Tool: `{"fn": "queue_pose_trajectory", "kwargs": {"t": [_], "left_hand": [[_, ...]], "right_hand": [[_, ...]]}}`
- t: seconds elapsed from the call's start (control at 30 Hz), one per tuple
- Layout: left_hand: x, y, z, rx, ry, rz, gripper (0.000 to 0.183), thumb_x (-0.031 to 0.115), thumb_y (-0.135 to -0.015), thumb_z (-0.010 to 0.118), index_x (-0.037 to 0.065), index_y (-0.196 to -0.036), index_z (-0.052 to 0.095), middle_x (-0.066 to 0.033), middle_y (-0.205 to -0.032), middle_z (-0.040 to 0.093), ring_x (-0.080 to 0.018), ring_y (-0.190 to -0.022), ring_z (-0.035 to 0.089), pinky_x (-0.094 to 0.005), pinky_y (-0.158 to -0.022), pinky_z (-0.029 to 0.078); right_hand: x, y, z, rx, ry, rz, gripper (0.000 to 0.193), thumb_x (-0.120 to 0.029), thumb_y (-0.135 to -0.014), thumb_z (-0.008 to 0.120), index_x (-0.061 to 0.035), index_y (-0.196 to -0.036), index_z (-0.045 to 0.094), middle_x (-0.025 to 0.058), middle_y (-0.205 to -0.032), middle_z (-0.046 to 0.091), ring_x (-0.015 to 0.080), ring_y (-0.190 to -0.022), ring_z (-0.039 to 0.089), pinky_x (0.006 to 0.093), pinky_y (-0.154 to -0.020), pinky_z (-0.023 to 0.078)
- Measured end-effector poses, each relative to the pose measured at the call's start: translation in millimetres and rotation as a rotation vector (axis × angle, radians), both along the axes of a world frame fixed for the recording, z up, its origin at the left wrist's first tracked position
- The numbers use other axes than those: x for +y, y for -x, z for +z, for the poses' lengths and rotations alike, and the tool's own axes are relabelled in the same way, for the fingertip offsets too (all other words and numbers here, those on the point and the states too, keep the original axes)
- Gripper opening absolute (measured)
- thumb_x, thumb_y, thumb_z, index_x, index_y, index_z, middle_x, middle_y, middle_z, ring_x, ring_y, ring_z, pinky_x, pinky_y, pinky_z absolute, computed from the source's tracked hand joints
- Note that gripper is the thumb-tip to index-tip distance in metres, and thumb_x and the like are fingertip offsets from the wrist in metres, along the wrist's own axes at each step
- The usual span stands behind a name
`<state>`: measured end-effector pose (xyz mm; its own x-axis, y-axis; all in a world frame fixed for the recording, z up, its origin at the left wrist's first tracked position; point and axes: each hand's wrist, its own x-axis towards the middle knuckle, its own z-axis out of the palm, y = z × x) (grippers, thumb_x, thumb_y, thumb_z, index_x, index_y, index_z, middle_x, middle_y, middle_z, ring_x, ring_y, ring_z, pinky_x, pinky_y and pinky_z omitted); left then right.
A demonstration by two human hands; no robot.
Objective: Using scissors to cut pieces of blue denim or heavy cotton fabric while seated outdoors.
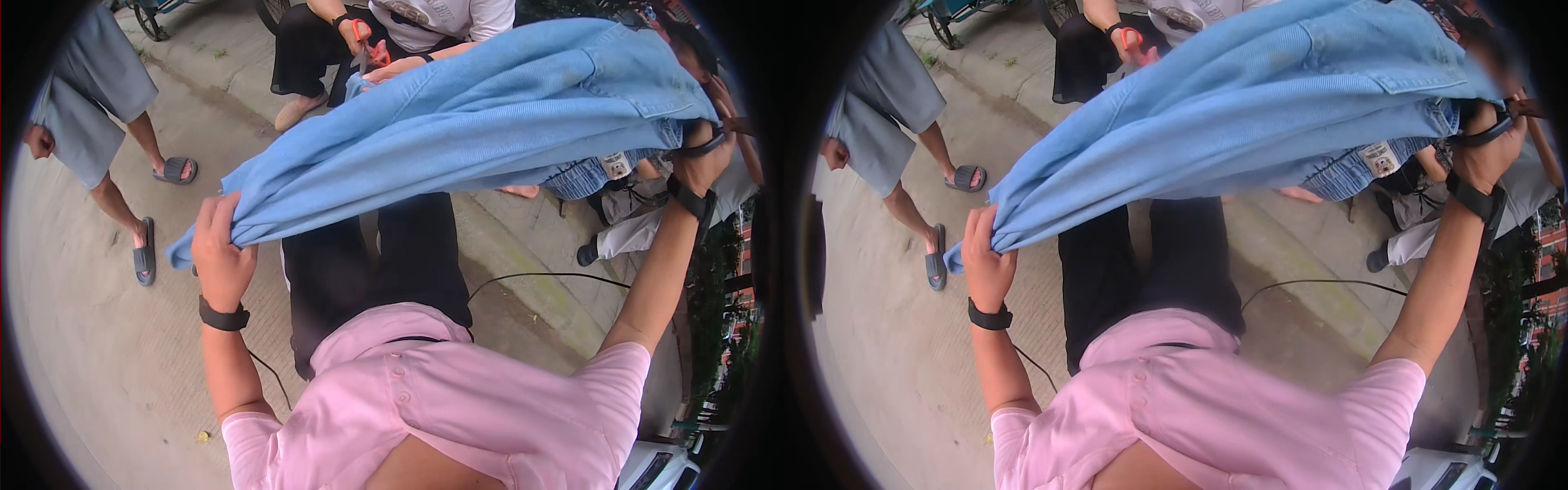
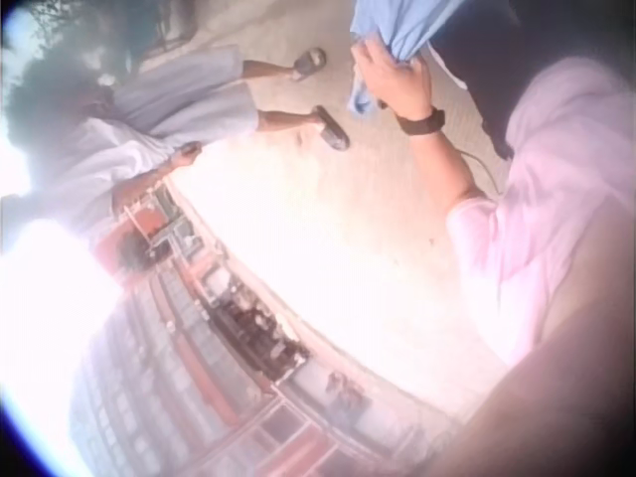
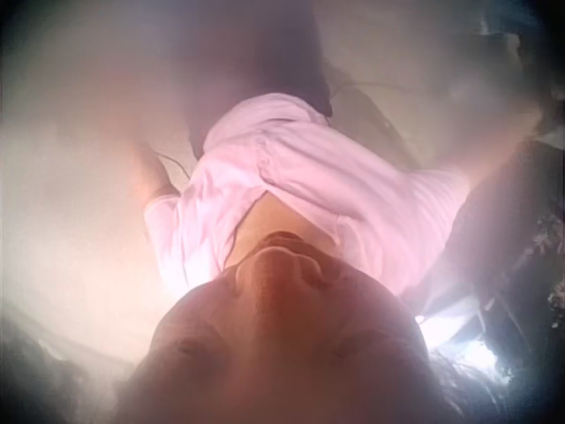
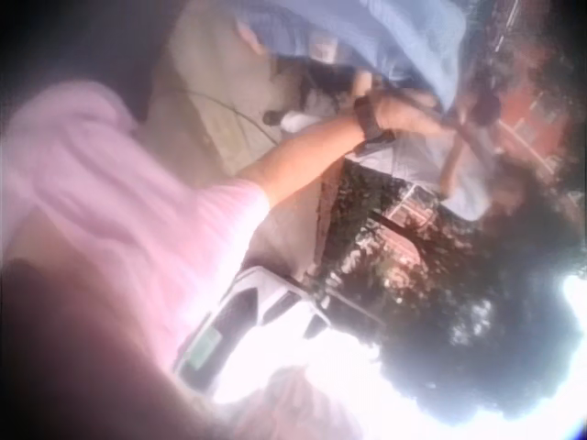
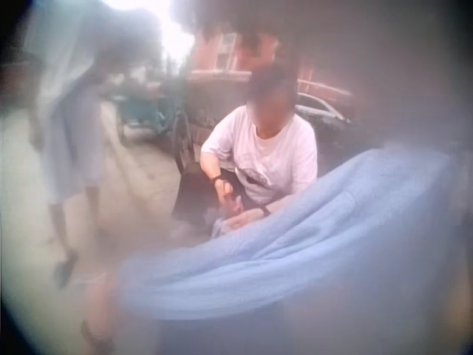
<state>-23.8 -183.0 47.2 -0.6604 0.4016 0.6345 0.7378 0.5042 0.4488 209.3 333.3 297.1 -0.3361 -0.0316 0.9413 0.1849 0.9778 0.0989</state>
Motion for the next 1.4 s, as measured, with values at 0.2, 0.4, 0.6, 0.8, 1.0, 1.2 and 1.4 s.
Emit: {"fn": "queue_pose_trajectory", "kwargs": {"t": [0.2, 0.4, 0.6, 0.8, 1.0, 1.2, 1.4], "left_hand": [[-12.2, -53.2, -70.0, -0.406, 0.467, -0.066, 0.057, -0.004, -0.06, 0.065, 0.012, -0.115, 0.057, -0.0111, -0.102, 0.051, -0.0328, -0.089, 0.059, -0.0401, -0.07, 0.05], [-26.8, -68.6, -121.3, -0.507, 0.43, 0.037, 0.059, 0.001, -0.058, 0.071, 0.005, -0.114, 0.055, -0.0114, -0.104, 0.055, -0.0345, -0.095, 0.054, -0.041, -0.077, 0.048], [-42.6, -56.9, -95.9, -0.62, 0.521, -0.217, 0.043, 0.018, -0.064, 0.078, 0.004, -0.102, 0.061, -0.011, -0.088, 0.059, -0.0303, -0.092, 0.05, -0.0389, -0.083, 0.04], [-48.4, -43.0, -122.1, -1.136, 0.089, -0.4, 0.029, 0.025, -0.082, 0.072, 0.003, -0.096, 0.06, -0.0018, -0.082, 0.055, -0.0125, -0.081, 0.049, -0.0282, -0.074, 0.041], [-38.1, -29.2, -111.1, -1.441, -0.009, -0.457, 0.026, 0.024, -0.087, 0.068, 0.002, -0.099, 0.061, 0.0007, -0.085, 0.059, -0.0075, -0.079, 0.051, -0.0242, -0.07, 0.044], [-51.1, 4.7, -109.7, -1.39, 0.452, -0.801, 0.036, 0.022, -0.085, 0.071, -0.003, -0.108, 0.061, 0.0003, -0.09, 0.063, -0.009, -0.081, 0.055, -0.0255, -0.074, 0.046], [-53.5, 19.5, -77.6, -1.596, 0.167, -0.75, 0.031, 0.015, -0.085, 0.069, -0.006, -0.107, 0.062, -0.002, -0.091, 0.067, -0.0075, -0.08, 0.06, -0.0229, -0.075, 0.049]], "right_hand": [[28.2, -1.4, -264.9, 0.038, 0.88, 0.012, 0.039, 0.001, -0.08, 0.06, 0.0018, -0.116, 0.047, 0.0083, -0.104, 0.056, 0.0139, -0.091, 0.056, 0.024, -0.083, 0.043], [38.8, -17.0, -421.9, -0.107, 1.377, 0.029, 0.038, 0.0, -0.08, 0.062, 0.0008, -0.115, 0.05, 0.0055, -0.099, 0.059, 0.0123, -0.085, 0.056, 0.0224, -0.075, 0.045], [2.7, -12.8, -380.0, -0.434, 1.412, 0.032, 0.034, -0.013, -0.083, 0.067, -0.0048, -0.111, 0.05, -0.0011, -0.084, 0.056, 0.008, -0.075, 0.055, 0.0201, -0.063, 0.043], [-56.0, -21.3, -324.4, -0.378, 1.556, 0.167, 0.03, -0.016, -0.089, 0.059, -0.0042, -0.113, 0.045, 0.0082, -0.084, 0.06, 0.0101, -0.067, 0.054, 0.0238, -0.052, 0.046], [-199.7, -22.2, -269.9, -0.817, 1.962, 0.998, 0.061, -0.056, -0.095, 0.033, -0.0011, -0.122, 0.039, 0.0138, -0.088, 0.061, 0.0135, -0.066, 0.054, 0.0247, -0.056, 0.045], [-279.7, 15.6, -276.0, -1.803, 1.721, 1.005, 0.073, -0.062, -0.094, 0.031, 0.0026, -0.127, 0.04, 0.0131, -0.092, 0.062, 0.011, -0.071, 0.054, 0.0221, -0.062, 0.045], [-315.0, 36.4, -270.4, -2.02, 1.749, 0.843, 0.07, -0.057, -0.097, 0.027, 0.0032, -0.131, 0.038, 0.0148, -0.097, 0.061, 0.0138, -0.08, 0.058, 0.0235, -0.063, 0.047]]}}
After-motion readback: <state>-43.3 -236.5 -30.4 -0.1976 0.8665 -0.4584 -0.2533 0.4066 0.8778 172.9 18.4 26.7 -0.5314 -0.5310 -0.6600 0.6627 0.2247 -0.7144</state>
